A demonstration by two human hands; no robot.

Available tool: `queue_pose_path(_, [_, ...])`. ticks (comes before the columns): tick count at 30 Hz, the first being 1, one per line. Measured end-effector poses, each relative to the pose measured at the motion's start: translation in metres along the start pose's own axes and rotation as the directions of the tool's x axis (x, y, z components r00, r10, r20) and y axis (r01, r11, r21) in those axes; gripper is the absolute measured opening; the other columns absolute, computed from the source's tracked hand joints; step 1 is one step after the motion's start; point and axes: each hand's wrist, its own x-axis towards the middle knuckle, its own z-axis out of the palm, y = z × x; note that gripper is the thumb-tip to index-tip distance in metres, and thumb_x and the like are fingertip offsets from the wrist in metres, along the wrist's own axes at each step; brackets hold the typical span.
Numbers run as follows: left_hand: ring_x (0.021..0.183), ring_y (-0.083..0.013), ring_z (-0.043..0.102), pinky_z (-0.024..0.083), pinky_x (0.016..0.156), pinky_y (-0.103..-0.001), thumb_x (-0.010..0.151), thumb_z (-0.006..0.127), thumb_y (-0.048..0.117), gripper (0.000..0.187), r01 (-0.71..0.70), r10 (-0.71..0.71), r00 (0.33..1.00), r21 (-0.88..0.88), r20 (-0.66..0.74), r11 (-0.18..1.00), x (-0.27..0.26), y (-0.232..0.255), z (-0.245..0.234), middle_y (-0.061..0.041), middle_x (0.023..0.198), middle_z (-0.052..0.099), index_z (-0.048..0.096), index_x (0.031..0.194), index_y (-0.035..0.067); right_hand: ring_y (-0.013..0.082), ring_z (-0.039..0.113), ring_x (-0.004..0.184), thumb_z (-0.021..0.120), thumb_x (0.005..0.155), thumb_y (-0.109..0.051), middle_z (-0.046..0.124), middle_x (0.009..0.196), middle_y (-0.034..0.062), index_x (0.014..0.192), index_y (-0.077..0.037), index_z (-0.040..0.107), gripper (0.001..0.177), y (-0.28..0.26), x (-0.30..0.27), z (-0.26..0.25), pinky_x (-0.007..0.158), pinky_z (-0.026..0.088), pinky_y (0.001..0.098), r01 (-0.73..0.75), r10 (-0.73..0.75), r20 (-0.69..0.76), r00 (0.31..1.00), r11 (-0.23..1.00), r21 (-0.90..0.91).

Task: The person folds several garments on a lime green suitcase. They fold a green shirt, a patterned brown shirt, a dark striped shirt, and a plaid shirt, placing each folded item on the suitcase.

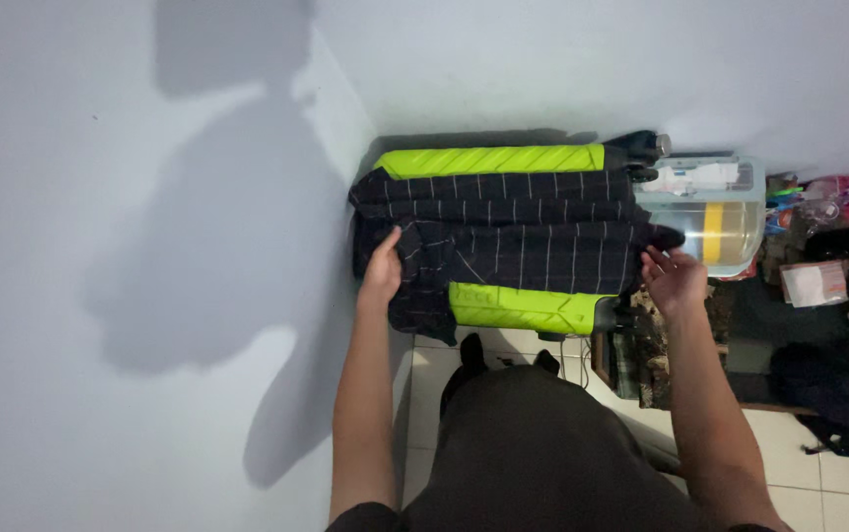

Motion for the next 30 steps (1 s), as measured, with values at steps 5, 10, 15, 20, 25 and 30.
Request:
queue_pose_path(5, [0.119, -0.0184, 0.062, 0.046, 0.103, -0.034, 0.089, 0.073, 0.037, 0.059, 0.01, 0.038, 0.995, 0.452, -0.097, 0.892, -0.017, 0.009, 0.018, -0.005, 0.129, 0.068, 0.063, 0.135, 0.002, 0.0157, 0.059, 0.09, 0.07, 0.093, -0.015, 0.064, 0.102, 0.0002, 0.119, -0.011, 0.06, 0.028, 0.004, 0.004, -0.002, 0.079, 0.048, 0.0316, 0.143, -0.12, 0.079, 0.99, 0.889, -0.436])
queue_pose_path(10, [0.121, -0.0226, 0.063, 0.046, 0.105, -0.035, 0.097, 0.068, 0.041, 0.061, 0.01, 0.17, 0.937, 0.511, -0.304, 0.86, -0.018, 0.004, 0.004, -0.014, 0.133, 0.068, 0.062, 0.135, -0.006, 0.0193, 0.063, 0.096, 0.079, 0.088, -0.019, 0.067, 0.106, 0.0027, 0.123, -0.006, 0.063, 0.041, 0.01, 0.011, -0.002, 0.078, 0.049, 0.0373, 0.179, -0.181, 0.066, 0.981, 0.73, -0.659])
queue_pose_path(15, [0.123, -0.0253, 0.062, 0.048, 0.105, -0.037, 0.1, 0.066, 0.037, 0.061, -0.074, 0.156, 0.945, 0.276, -0.288, 0.958, -0.052, 0.001, 0.007, -0.017, 0.137, 0.063, 0.053, 0.14, -0.007, 0.0206, 0.062, 0.105, 0.08, 0.089, -0.014, 0.064, 0.119, 0.0115, 0.138, -0.004, 0.047, 0.061, 0.027, 0.008, -0.008, 0.089, 0.051, 0.0347, 0.359, -0.412, 0.131, 0.902, 0.544, -0.758])
queue_pose_path(20, [0.123, -0.0293, 0.063, 0.051, 0.105, -0.043, 0.099, 0.064, 0.037, 0.06, -0.098, 0.143, 0.94, 0.156, -0.309, 0.983, -0.088, 0.01, 0.033, -0.018, 0.136, 0.062, 0.051, 0.14, -0.005, 0.0205, 0.064, 0.105, 0.076, 0.091, -0.009, 0.067, 0.121, 0.0167, 0.137, -0.002, 0.055, 0.051, 0.047, -0.007, -0.014, 0.092, 0.052, 0.0343, 0.368, -0.432, 0.151, 0.889, 0.478, -0.797])
queue_pose_path(25, [0.127, -0.0283, 0.061, 0.05, 0.107, -0.041, 0.101, 0.061, 0.039, 0.059, -0.092, 0.124, 0.938, 0.112, -0.325, 0.989, -0.117, 0.02, 0.052, -0.014, 0.141, 0.061, 0.051, 0.143, -0.001, 0.0275, 0.061, 0.104, 0.066, 0.097, -0.012, 0.067, 0.126, 0.0191, 0.136, 0.004, 0.068, 0.042, 0.043, -0.021, -0.028, 0.09, 0.047, 0.0419, 0.231, -0.31, -0.039, 0.95, 0.782, -0.578])
queue_pose_path(30, [0.12, -0.0354, 0.065, 0.055, 0.102, -0.049, 0.099, 0.062, 0.039, 0.061, -0.144, 0.136, 0.932, 0.001, -0.337, 0.99, -0.143, 0.025, 0.044, -0.021, 0.136, 0.063, 0.053, 0.14, -0.004, 0.0263, 0.056, 0.129, 0.058, 0.084, -0.008, 0.065, 0.137, 0.0088, 0.136, -0.005, 0.06, 0.053, 0.016, -0.041, -0.052, 0.116, 0.037, 0.0492, 0.133, -0.134, 0.094, 0.986, 0.991, 0.017])
